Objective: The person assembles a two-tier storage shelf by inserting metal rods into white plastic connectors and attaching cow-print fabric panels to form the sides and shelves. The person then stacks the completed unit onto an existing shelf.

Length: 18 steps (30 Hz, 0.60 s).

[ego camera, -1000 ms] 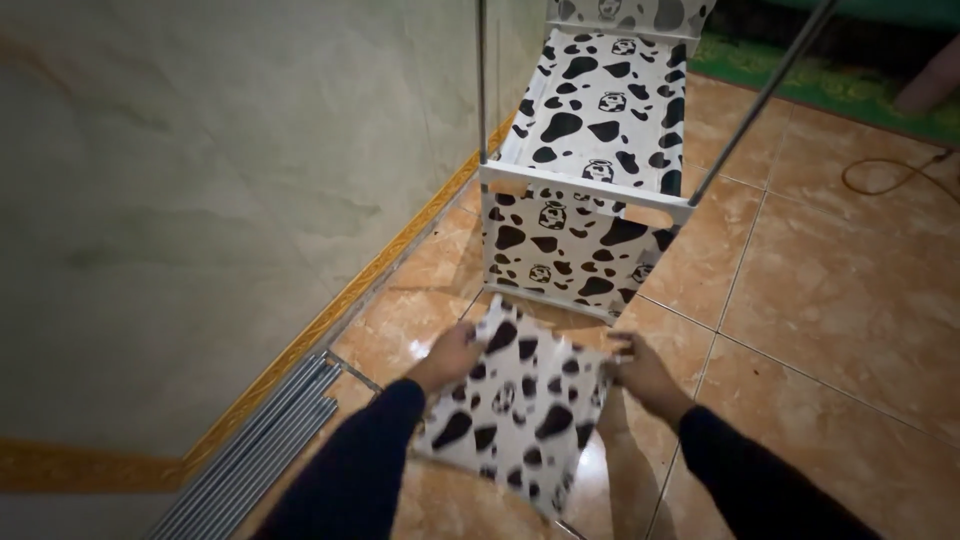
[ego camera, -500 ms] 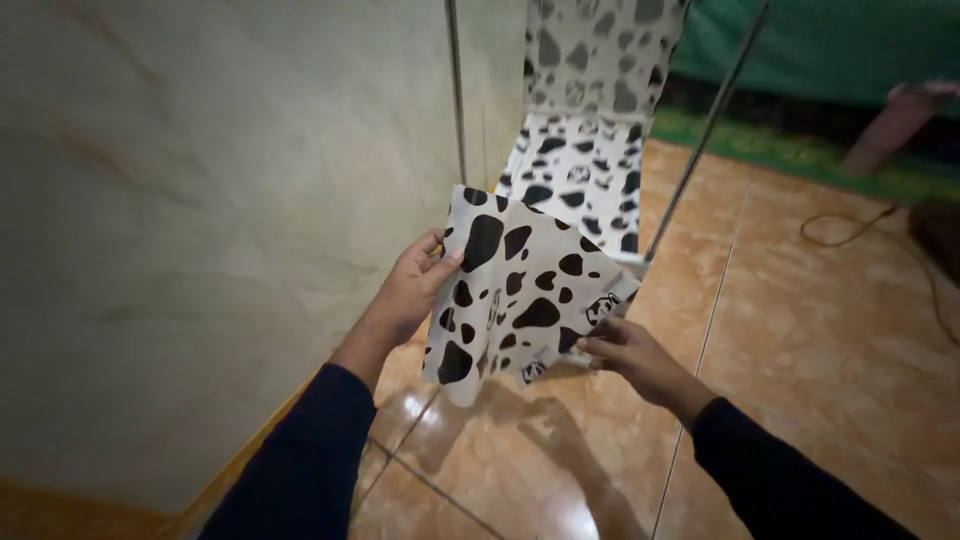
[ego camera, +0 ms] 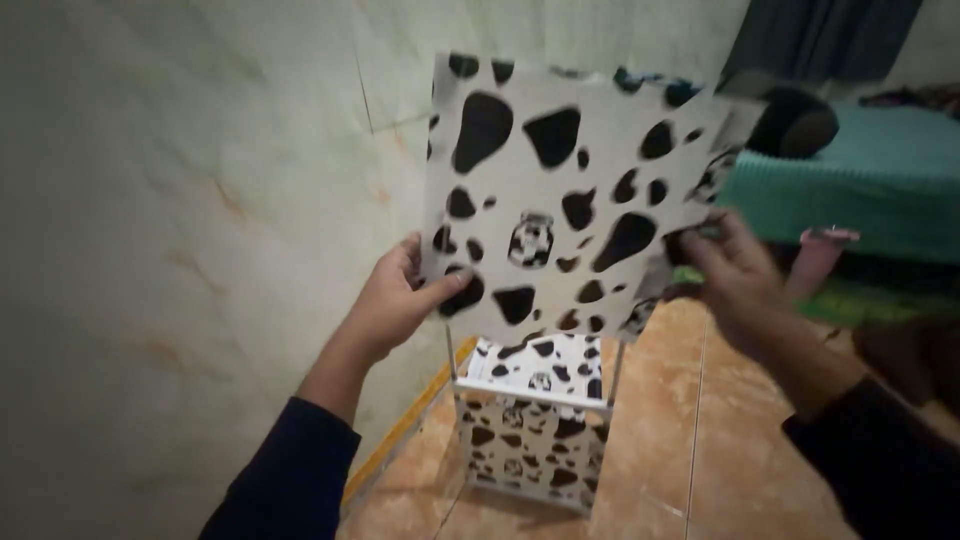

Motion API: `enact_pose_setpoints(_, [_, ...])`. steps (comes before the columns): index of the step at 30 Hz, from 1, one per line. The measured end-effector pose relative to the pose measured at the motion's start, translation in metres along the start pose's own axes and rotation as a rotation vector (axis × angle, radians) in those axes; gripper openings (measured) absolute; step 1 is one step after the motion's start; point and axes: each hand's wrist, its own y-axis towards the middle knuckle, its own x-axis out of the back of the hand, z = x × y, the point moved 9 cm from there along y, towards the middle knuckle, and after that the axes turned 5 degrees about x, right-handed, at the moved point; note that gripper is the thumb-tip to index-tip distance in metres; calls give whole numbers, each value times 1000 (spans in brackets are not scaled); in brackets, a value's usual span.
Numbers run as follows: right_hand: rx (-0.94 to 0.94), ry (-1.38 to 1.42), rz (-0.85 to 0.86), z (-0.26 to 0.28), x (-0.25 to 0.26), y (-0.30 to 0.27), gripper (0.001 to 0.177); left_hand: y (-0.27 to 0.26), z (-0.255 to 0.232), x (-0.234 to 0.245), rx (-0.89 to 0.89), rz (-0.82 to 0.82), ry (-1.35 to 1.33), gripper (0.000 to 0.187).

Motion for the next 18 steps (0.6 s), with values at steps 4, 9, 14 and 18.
enact_pose_setpoints(4, [59, -83, 10, 55, 11, 39, 42, 39, -28, 2, -102, -39, -93, 34])
enact_pose_setpoints(9, [-19, -353, 235, 41, -13, 64, 44, 91, -57, 4, -228, -64, -204, 31])
enact_pose_setpoints(14, [-30, -512, 218, 17, -9, 88, 34, 116, -53, 10, -207, -115, 15, 33])
enact_pose_setpoints(18, [-74, -492, 194, 5, -7, 96, 31, 125, -20, 18, -34, -93, 104, 40])
